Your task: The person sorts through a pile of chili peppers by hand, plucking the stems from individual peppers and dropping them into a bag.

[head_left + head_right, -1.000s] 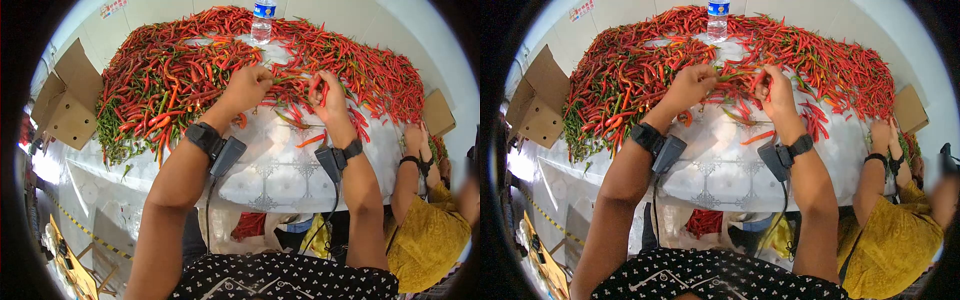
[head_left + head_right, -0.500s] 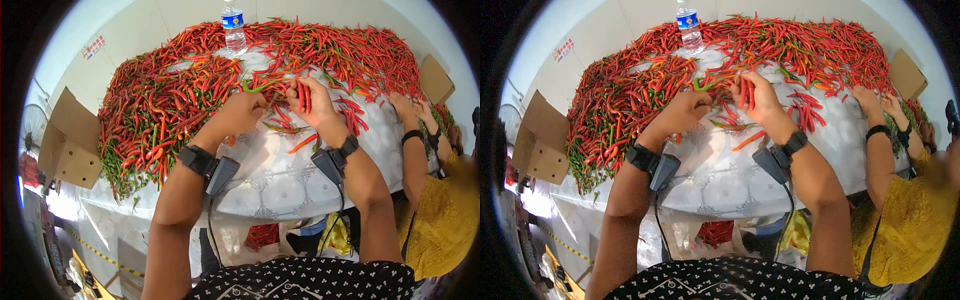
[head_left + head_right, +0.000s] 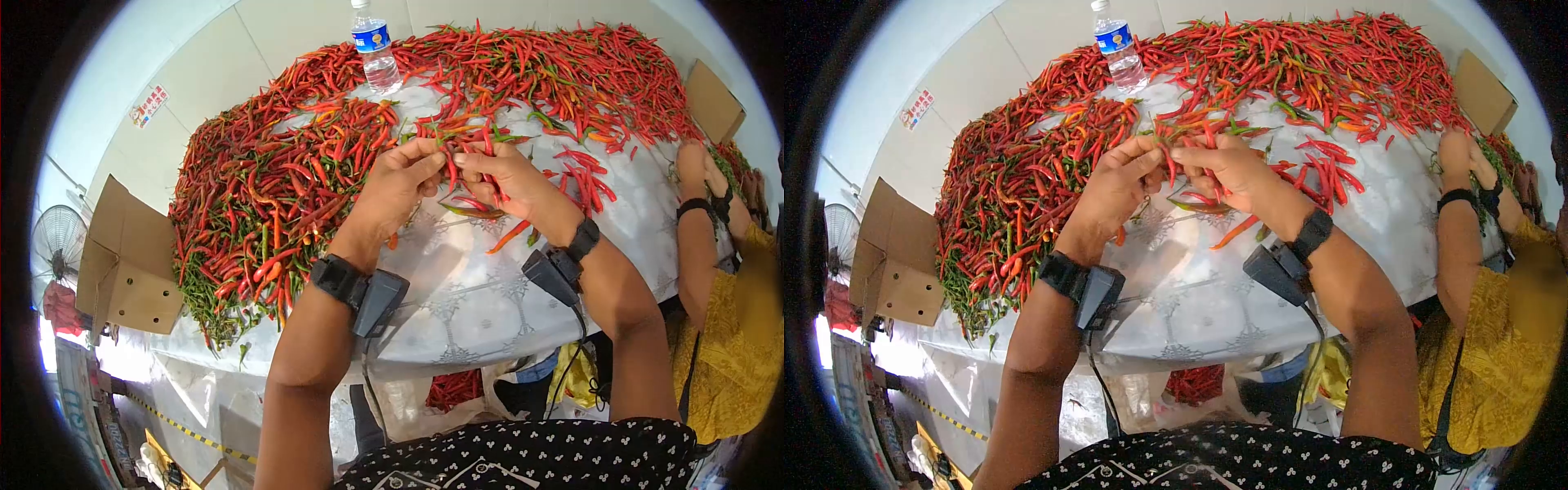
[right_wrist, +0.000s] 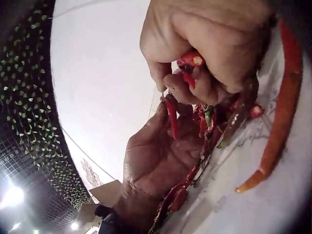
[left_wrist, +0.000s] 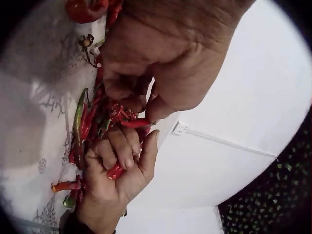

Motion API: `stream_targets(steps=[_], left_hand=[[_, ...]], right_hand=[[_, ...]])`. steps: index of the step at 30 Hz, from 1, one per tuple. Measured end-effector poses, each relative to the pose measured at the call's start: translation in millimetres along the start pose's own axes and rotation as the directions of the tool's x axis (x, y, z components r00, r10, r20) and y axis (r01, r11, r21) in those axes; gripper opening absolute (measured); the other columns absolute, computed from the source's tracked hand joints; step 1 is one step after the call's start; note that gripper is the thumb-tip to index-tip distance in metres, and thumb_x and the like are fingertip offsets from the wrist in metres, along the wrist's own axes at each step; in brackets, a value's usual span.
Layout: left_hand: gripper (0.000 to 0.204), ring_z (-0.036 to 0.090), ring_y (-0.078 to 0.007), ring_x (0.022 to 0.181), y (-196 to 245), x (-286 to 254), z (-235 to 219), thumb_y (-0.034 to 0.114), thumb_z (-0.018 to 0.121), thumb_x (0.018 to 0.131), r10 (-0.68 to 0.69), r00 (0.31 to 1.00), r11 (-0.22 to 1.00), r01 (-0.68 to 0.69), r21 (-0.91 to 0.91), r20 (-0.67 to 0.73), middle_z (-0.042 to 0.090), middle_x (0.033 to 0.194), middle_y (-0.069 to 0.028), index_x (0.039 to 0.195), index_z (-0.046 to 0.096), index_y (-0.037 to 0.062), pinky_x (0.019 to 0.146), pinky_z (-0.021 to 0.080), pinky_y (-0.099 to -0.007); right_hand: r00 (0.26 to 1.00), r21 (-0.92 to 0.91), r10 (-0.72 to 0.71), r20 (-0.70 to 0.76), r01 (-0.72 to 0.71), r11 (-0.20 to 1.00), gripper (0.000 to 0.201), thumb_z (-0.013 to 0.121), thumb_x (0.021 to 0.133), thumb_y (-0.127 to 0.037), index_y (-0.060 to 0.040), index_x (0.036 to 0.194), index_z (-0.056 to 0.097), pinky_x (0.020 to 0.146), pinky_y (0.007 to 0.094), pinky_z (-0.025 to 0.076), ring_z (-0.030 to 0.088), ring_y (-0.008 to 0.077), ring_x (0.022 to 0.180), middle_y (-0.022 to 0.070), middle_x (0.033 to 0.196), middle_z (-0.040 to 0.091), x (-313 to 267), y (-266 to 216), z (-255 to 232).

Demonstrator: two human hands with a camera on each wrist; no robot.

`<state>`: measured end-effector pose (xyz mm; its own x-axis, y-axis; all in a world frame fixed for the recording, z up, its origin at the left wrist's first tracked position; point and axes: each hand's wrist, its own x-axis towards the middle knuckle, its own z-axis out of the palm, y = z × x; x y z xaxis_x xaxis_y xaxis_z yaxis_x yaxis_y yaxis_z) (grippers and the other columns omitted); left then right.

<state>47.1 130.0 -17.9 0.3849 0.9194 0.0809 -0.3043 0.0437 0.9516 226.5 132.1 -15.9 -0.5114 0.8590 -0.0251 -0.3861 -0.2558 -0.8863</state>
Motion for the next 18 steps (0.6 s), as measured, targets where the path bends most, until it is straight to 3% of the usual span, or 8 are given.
stream_targets(steps=[12,14,15,16,17,18], left_hand=[[0.012,0.039,-0.007,0.054,3.2,-1.6,4.2,0.014,0.052,0.088,0.039,0.999,0.998,-0.04,-0.038,-0.017,0.049,0.065,0.002,0.083,0.058,0.0051,0.052,0.03,-0.0212],[0.016,0.041,-0.0085,0.052,5.6,-3.1,3.1,0.013,0.053,0.087,0.087,0.994,0.956,-0.065,0.287,-0.063,0.049,0.061,0.003,0.075,0.056,0.0034,0.051,0.034,-0.0236],[0.016,0.041,-0.0085,0.052,3.8,-2.7,4.5,0.013,0.053,0.087,0.086,0.994,0.955,-0.065,0.289,-0.061,0.049,0.061,0.003,0.075,0.056,0.0034,0.051,0.034,-0.0236],[0.017,0.043,-0.0099,0.052,0.9,-1.5,7.1,0.013,0.054,0.085,0.292,0.954,0.796,-0.201,0.572,-0.072,0.049,0.06,0.0014,0.072,0.055,0.0022,0.05,0.036,-0.0255],[0.018,0.045,-0.0114,0.052,-1.0,-0.9,8.6,0.012,0.056,0.083,0.482,0.876,0.537,-0.281,0.796,-0.016,0.05,0.058,-0.0002,0.07,0.054,0.0009,0.05,0.039,-0.0273],[0.018,0.045,-0.0114,0.052,-0.3,-1.4,9.5,0.012,0.056,0.083,0.481,0.876,0.537,-0.282,0.795,-0.015,0.05,0.058,-0.0002,0.07,0.054,0.0009,0.05,0.039,-0.0273]], right_hand=[[0.998,-0.109,0.059,0.011,-0.057,0.992,0.014,0.064,0.077,-0.013,-0.0079,0.079,0.052,0.034,0.0185,0.021,0.034,0.0033,0.039,-0.0027,0.058,0.045,-3.0,-4.0,-0.6],[0.997,-0.143,0.082,0.015,-0.079,0.987,0.014,0.064,0.076,-0.013,-0.0076,0.077,0.052,0.034,0.0189,0.021,0.034,0.0034,0.039,-0.0023,0.057,0.045,-1.6,-2.3,-1.6],[0.995,-0.146,0.101,-0.005,-0.1,0.984,0.014,0.064,0.076,-0.013,-0.0072,0.076,0.052,0.034,0.0193,0.021,0.034,0.0037,0.038,-0.002,0.056,0.045,0.0,0.7,-3.2],[0.993,-0.147,0.118,-0.025,-0.12,0.982,0.014,0.064,0.075,-0.012,-0.0068,0.075,0.052,0.034,0.0198,0.02,0.034,0.0041,0.038,-0.0018,0.056,0.046,1.1,2.4,-4.5],[0.993,-0.146,0.115,-0.026,-0.117,0.982,0.014,0.064,0.075,-0.012,-0.0068,0.075,0.052,0.034,0.0198,0.02,0.034,0.0041,0.038,-0.0018,0.056,0.046,1.2,3.2,-5.4],[0.994,-0.166,0.104,-0.034,-0.108,0.98,0.014,0.064,0.075,-0.012,-0.0068,0.074,0.051,0.033,0.0198,0.021,0.035,0.0042,0.038,-0.0017,0.056,0.046,1.1,3.6,-4.8]])
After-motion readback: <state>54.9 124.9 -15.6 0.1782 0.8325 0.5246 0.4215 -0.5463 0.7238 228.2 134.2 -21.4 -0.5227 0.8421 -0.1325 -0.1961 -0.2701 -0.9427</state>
